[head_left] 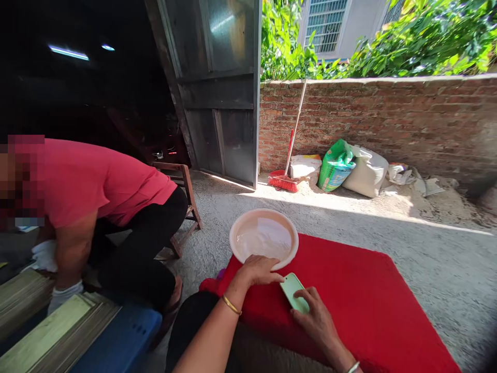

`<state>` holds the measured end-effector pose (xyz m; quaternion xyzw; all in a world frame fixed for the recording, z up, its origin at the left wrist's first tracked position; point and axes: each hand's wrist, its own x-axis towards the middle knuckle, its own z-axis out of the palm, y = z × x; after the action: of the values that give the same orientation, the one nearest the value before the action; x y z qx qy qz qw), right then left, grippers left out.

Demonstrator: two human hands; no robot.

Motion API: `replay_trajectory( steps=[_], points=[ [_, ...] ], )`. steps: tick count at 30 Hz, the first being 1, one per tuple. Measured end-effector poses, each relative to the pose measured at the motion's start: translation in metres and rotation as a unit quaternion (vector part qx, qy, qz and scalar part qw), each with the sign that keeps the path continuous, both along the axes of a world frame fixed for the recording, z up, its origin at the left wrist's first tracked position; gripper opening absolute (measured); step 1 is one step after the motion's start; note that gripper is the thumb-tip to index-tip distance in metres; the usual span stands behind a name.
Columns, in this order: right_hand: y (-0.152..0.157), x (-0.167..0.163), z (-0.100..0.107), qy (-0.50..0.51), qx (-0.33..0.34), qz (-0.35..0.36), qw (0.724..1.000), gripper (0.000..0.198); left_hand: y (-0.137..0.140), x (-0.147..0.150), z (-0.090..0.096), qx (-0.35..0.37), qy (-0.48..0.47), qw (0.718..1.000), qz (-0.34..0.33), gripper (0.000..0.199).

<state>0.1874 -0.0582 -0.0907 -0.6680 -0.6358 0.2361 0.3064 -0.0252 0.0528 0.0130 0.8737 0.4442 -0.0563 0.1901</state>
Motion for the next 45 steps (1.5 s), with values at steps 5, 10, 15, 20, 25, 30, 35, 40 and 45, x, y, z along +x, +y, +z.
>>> replay_trajectory(
  steps=[5,10,15,20,25,30,35,40,45],
  points=[
    [0.008,0.041,-0.001,0.026,0.025,-0.134,0.990,0.046,-0.003,0.005,-0.009,0.036,0.025,0.999,0.021,0.034],
    [0.006,0.051,-0.006,-0.018,0.002,-0.203,0.979,0.051,-0.005,0.007,-0.010,0.049,0.025,0.998,0.034,0.037],
    [-0.012,-0.004,-0.004,-0.001,0.008,-0.040,0.999,0.032,-0.007,0.006,-0.008,0.053,0.027,0.998,0.034,0.039],
    [-0.006,0.011,-0.001,0.020,-0.004,-0.030,0.999,0.037,-0.008,0.008,-0.007,0.056,0.028,0.997,0.038,0.039],
    [0.013,0.044,-0.004,-0.042,-0.012,-0.192,0.980,0.053,-0.010,0.008,-0.006,0.055,0.022,0.997,0.046,0.038],
    [0.005,-0.014,-0.005,-0.054,0.017,-0.088,0.995,0.036,-0.011,0.008,-0.006,0.060,0.018,0.997,0.045,0.037],
    [-0.011,-0.041,0.007,-0.002,-0.010,0.086,0.996,0.025,-0.011,0.008,-0.005,0.059,0.020,0.997,0.043,0.034],
    [-0.013,0.034,0.009,0.006,0.003,-0.071,0.997,0.041,-0.012,0.008,-0.006,0.056,0.007,0.997,0.052,0.037],
    [-0.024,0.048,0.000,-0.016,-0.018,-0.160,0.987,0.052,-0.011,0.008,-0.003,0.048,0.002,0.997,0.053,0.036]
  ],
)
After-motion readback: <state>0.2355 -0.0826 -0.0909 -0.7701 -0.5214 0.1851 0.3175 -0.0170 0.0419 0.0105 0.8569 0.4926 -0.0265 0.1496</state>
